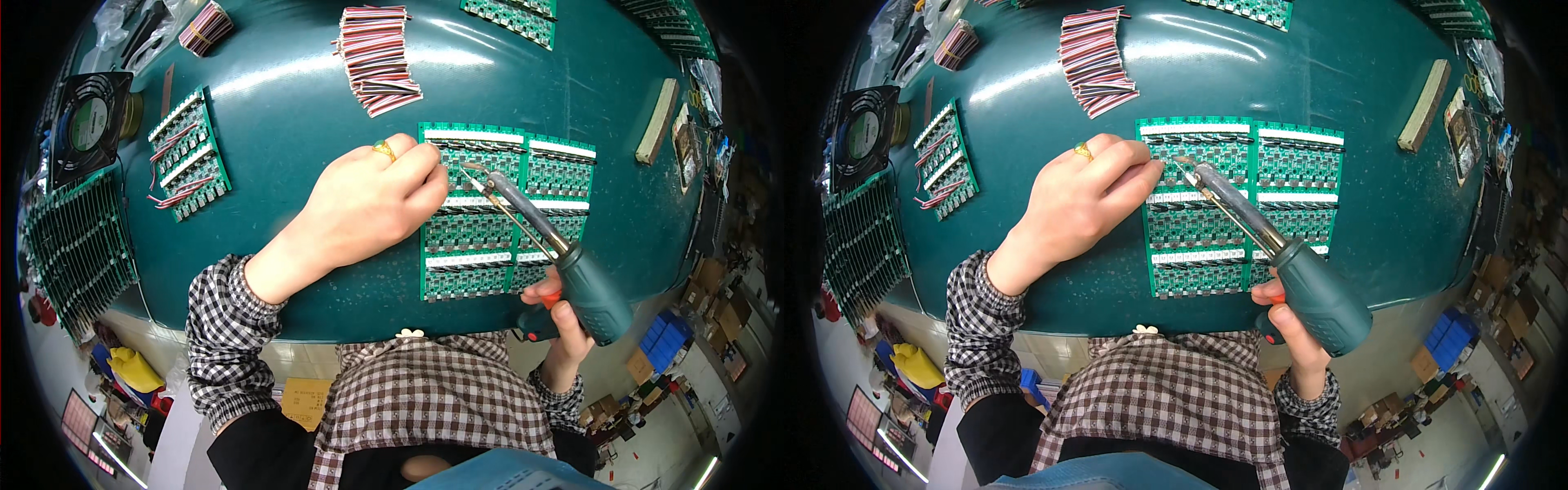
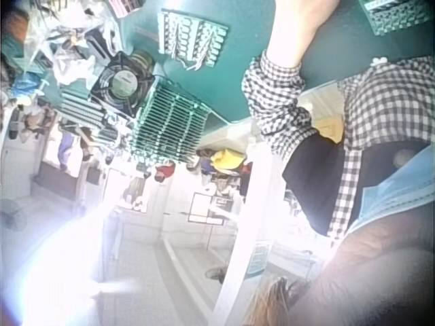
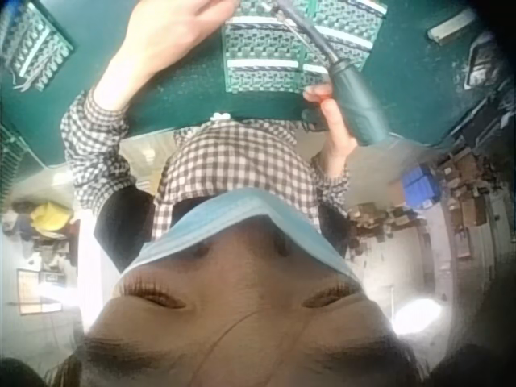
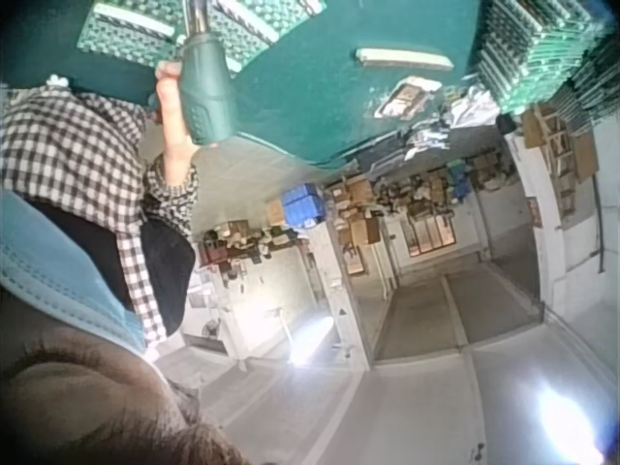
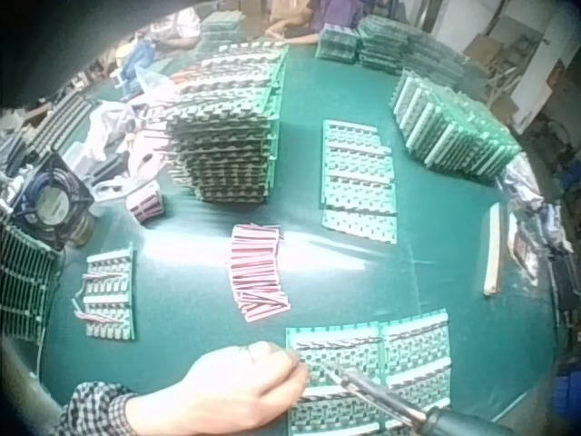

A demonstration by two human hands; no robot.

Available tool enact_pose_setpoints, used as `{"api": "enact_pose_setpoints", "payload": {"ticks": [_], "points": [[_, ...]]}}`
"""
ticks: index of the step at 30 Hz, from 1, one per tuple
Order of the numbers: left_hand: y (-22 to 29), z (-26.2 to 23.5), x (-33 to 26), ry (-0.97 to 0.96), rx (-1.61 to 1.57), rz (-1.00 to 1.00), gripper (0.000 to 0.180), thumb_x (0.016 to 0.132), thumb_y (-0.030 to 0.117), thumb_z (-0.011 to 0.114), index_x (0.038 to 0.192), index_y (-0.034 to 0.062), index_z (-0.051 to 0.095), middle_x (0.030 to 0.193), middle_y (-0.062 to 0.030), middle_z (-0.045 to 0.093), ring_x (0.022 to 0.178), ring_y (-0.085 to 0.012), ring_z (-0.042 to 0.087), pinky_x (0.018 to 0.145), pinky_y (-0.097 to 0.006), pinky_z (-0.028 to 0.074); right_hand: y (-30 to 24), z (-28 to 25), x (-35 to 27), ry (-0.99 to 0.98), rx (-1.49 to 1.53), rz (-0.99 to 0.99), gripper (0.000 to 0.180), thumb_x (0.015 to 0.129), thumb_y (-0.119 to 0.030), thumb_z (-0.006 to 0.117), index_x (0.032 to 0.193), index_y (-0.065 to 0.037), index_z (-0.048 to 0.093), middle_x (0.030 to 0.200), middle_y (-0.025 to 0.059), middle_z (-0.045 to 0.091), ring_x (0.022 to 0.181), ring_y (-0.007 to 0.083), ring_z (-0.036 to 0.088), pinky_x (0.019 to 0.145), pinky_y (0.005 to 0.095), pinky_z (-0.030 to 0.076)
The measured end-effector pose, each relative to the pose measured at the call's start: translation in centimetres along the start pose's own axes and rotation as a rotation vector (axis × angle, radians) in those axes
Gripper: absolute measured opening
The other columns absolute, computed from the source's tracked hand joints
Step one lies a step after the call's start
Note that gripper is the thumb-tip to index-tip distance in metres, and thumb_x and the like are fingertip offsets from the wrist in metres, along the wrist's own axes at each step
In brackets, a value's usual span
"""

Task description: The person adjusts oversleeves on their arms, picks up wires, and solders them onto circuit board panels using a soldering tool.

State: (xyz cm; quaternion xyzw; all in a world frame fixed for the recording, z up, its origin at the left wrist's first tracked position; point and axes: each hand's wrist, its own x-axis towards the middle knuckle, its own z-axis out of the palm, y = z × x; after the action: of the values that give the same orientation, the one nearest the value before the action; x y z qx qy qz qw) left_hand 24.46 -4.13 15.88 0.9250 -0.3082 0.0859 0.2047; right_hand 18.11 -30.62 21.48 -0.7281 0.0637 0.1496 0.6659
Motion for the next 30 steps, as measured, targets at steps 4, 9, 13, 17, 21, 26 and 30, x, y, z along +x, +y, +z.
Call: {"api": "enact_pose_setpoints", "payload": {"ticks": [4,9,13,17,21,26,30], "points": [[-0.2,0.1,-0.1,0.015,-0.020,0.010,0.024,0.064,0.006,0.061,0.088,0.0065,0.060,0.085,-0.0023,0.053,0.076,-0.0152,0.055,0.058,-0.025,0.048,-0.1,-0.1,-0.1,-0.002,-0.048,-0.008,0.045,0.081,-0.018,0.060,0.105,0.017,0.048,0.082,0.0183,0.061,0.072,0.0274,0.063,0.066,0.0365,0.055],[-0.4,0.3,0.0,0.027,-0.045,0.016,0.024,0.064,0.006,0.061,0.088,0.0064,0.060,0.085,-0.0023,0.053,0.075,-0.0155,0.055,0.058,-0.026,0.048,-0.2,0.1,-0.2,0.008,-0.075,-0.010,0.044,0.080,-0.017,0.060,0.106,0.017,0.048,0.082,0.0186,0.061,0.072,0.0273,0.063,0.066,0.0366,0.054],[-0.5,0.3,-0.1,0.036,-0.050,0.011,0.024,0.063,0.005,0.061,0.087,0.0065,0.061,0.084,-0.0021,0.053,0.075,-0.0157,0.056,0.057,-0.026,0.047,0.0,0.0,-0.1,-0.019,-0.107,-0.034,0.043,0.080,-0.017,0.060,0.105,0.016,0.049,0.081,0.0185,0.061,0.072,0.0268,0.062,0.067,0.0365,0.053],[-0.5,0.3,-0.1,0.034,-0.045,0.012,0.024,0.064,0.005,0.061,0.087,0.0065,0.061,0.084,-0.0020,0.054,0.075,-0.0156,0.056,0.057,-0.026,0.047,-0.2,0.5,-0.2,0.038,-0.100,0.029,0.043,0.079,-0.019,0.061,0.105,0.014,0.050,0.080,0.0179,0.061,0.072,0.0261,0.062,0.068,0.0360,0.052],[-0.5,0.3,0.0,0.034,-0.054,0.013,0.024,0.063,0.006,0.061,0.087,0.0065,0.061,0.084,-0.0020,0.054,0.075,-0.0156,0.056,0.057,-0.026,0.047,0.4,-0.1,-0.3,0.026,-0.123,0.049,0.049,0.071,-0.014,0.074,0.108,0.007,0.050,0.080,0.0107,0.065,0.074,0.0160,0.063,0.070,0.0284,0.051],[-0.3,0.2,-0.1,0.027,-0.058,0.011,0.024,0.063,0.006,0.061,0.087,0.0059,0.061,0.084,-0.0024,0.054,0.075,-0.0156,0.056,0.057,-0.026,0.047,0.5,-0.3,-0.4,0.022,-0.178,0.054,0.050,0.070,-0.016,0.075,0.108,0.006,0.051,0.078,0.0099,0.065,0.074,0.0146,0.063,0.069,0.0273,0.050],[-0.2,0.2,-0.1,0.043,-0.053,0.013,0.024,0.063,0.006,0.061,0.088,0.0049,0.061,0.084,-0.0029,0.054,0.075,-0.0156,0.056,0.056,-0.026,0.047,0.5,-0.7,-0.5,-0.019,-0.242,0.006,0.048,0.075,-0.019,0.069,0.108,0.010,0.051,0.080,0.0126,0.063,0.074,0.0202,0.063,0.070,0.0316,0.050]]}}
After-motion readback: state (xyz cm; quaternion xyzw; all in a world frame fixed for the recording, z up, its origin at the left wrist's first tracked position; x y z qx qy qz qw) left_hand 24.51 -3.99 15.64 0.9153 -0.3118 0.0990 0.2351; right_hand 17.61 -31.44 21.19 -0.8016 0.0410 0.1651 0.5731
